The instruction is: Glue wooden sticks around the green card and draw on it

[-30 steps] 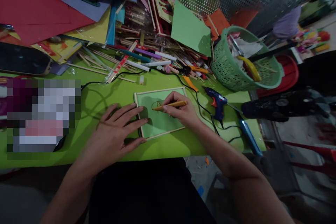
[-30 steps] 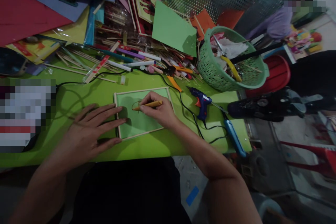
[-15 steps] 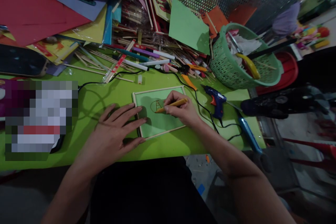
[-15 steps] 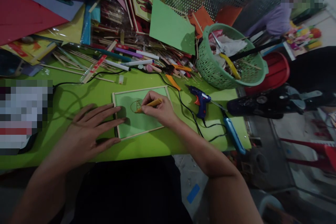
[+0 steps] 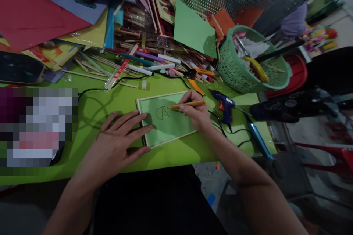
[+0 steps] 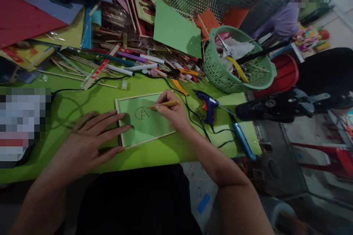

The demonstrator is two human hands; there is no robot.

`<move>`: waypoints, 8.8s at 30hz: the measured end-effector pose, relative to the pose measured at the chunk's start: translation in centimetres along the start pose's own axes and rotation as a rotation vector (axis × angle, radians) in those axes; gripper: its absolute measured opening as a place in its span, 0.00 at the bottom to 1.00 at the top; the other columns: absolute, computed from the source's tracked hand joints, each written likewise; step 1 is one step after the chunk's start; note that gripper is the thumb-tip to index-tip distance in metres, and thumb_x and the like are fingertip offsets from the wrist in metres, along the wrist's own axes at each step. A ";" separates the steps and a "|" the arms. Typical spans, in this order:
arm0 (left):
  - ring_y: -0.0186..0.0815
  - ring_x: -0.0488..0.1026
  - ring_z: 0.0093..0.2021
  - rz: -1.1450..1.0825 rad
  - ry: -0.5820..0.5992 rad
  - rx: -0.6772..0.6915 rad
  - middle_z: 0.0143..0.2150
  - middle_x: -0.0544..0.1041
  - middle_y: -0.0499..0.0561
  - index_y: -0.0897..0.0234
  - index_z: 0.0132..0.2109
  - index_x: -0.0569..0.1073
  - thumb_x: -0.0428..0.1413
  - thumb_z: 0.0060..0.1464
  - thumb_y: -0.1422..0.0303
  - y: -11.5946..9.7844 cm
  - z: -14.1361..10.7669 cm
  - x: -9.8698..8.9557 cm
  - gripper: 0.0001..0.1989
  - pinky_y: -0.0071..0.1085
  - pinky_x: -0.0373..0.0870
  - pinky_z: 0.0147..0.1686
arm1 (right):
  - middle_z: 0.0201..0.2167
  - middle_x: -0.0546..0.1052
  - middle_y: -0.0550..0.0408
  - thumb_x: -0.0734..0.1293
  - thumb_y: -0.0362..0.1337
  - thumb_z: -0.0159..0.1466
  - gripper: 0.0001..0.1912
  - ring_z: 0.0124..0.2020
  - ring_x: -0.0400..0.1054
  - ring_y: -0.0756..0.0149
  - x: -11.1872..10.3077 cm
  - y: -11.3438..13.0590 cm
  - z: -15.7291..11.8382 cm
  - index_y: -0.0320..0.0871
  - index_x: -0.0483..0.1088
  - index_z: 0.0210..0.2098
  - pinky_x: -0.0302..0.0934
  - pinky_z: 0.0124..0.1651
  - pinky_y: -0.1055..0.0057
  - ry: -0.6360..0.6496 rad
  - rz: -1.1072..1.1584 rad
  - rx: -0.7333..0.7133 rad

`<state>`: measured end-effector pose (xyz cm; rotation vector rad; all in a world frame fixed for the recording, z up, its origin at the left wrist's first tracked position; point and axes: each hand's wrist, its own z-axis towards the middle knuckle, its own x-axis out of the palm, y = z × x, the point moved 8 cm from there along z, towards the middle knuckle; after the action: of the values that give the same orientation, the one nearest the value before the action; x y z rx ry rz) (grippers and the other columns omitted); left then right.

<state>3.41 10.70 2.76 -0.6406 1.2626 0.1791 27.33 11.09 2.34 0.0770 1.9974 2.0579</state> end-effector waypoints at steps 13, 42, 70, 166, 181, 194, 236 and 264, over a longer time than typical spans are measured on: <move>0.53 0.66 0.71 -0.003 -0.011 0.004 0.72 0.68 0.50 0.48 0.64 0.73 0.55 0.66 0.54 0.2 -0.2 0.2 0.22 0.60 0.56 0.70 | 0.27 0.69 0.61 0.71 0.39 0.60 0.06 0.28 0.61 0.69 0.6 0.5 0.3 0.47 0.69 0.31 0.57 0.33 0.68 0.008 -0.132 -0.048; 0.52 0.65 0.71 0.013 -0.014 0.015 0.73 0.67 0.51 0.49 0.65 0.73 0.54 0.68 0.53 0.0 -0.1 0.1 0.22 0.60 0.57 0.69 | 0.27 0.73 0.61 0.69 0.39 0.61 0.06 0.28 0.63 0.69 1.3 1.3 -0.1 0.47 0.67 0.32 0.57 0.32 0.70 0.048 -0.293 -0.100; 0.52 0.66 0.71 0.003 0.010 -0.005 0.72 0.68 0.50 0.47 0.64 0.73 0.55 0.67 0.56 0.0 0.0 0.0 0.21 0.61 0.57 0.70 | 0.25 0.70 0.62 0.69 0.39 0.56 0.07 0.27 0.61 0.68 0.2 0.5 -0.9 0.48 0.65 0.28 0.55 0.29 0.69 -0.013 -0.269 0.003; 0.39 0.74 0.41 -0.081 -0.188 0.836 0.39 0.81 0.53 0.61 0.37 0.82 0.62 0.61 0.70 -20.6 8.1 8.4 0.04 0.38 0.66 0.39 | 0.25 0.72 0.61 0.75 0.48 0.60 0.14 0.24 0.60 0.72 1.3 -0.5 1.5 0.46 0.70 0.32 0.55 0.26 0.72 0.130 -0.136 -0.003; 0.38 0.74 0.40 -0.087 -0.185 0.832 0.38 0.80 0.53 0.62 0.36 0.81 0.62 0.61 0.71 -20.3 8.2 7.9 0.05 0.37 0.64 0.38 | 0.26 0.73 0.60 0.75 0.54 0.60 0.19 0.24 0.61 0.72 1.5 -0.5 1.7 0.46 0.70 0.33 0.56 0.27 0.72 0.127 -0.146 -0.002; 0.39 0.73 0.39 -0.101 -0.201 0.839 0.35 0.79 0.54 0.64 0.36 0.80 0.63 0.59 0.71 -20.4 8.1 8.3 0.03 0.37 0.63 0.37 | 0.25 0.71 0.61 0.76 0.54 0.59 0.19 0.25 0.61 0.70 1.4 -0.5 1.7 0.47 0.70 0.33 0.57 0.27 0.71 0.090 -0.138 0.005; 0.39 0.72 0.38 -0.096 -0.191 0.856 0.35 0.78 0.55 0.64 0.35 0.79 0.62 0.60 0.72 -20.4 8.1 8.5 0.04 0.37 0.61 0.35 | 0.24 0.66 0.63 0.70 0.37 0.57 0.08 0.27 0.58 0.69 0.1 0.5 1.7 0.47 0.65 0.27 0.56 0.32 0.69 -0.045 -0.219 -0.068; 0.40 0.73 0.39 -0.114 -0.193 0.851 0.35 0.78 0.54 0.65 0.35 0.80 0.63 0.59 0.72 -20.3 8.1 8.3 0.03 0.38 0.62 0.37 | 0.26 0.71 0.60 0.73 0.50 0.60 0.16 0.25 0.61 0.70 0.4 -0.5 1.8 0.47 0.67 0.31 0.56 0.28 0.71 0.003 -0.172 0.010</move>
<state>22.16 -3.24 3.44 0.0450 0.9875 -0.3740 27.40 12.96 1.86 -0.0930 1.9426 1.9423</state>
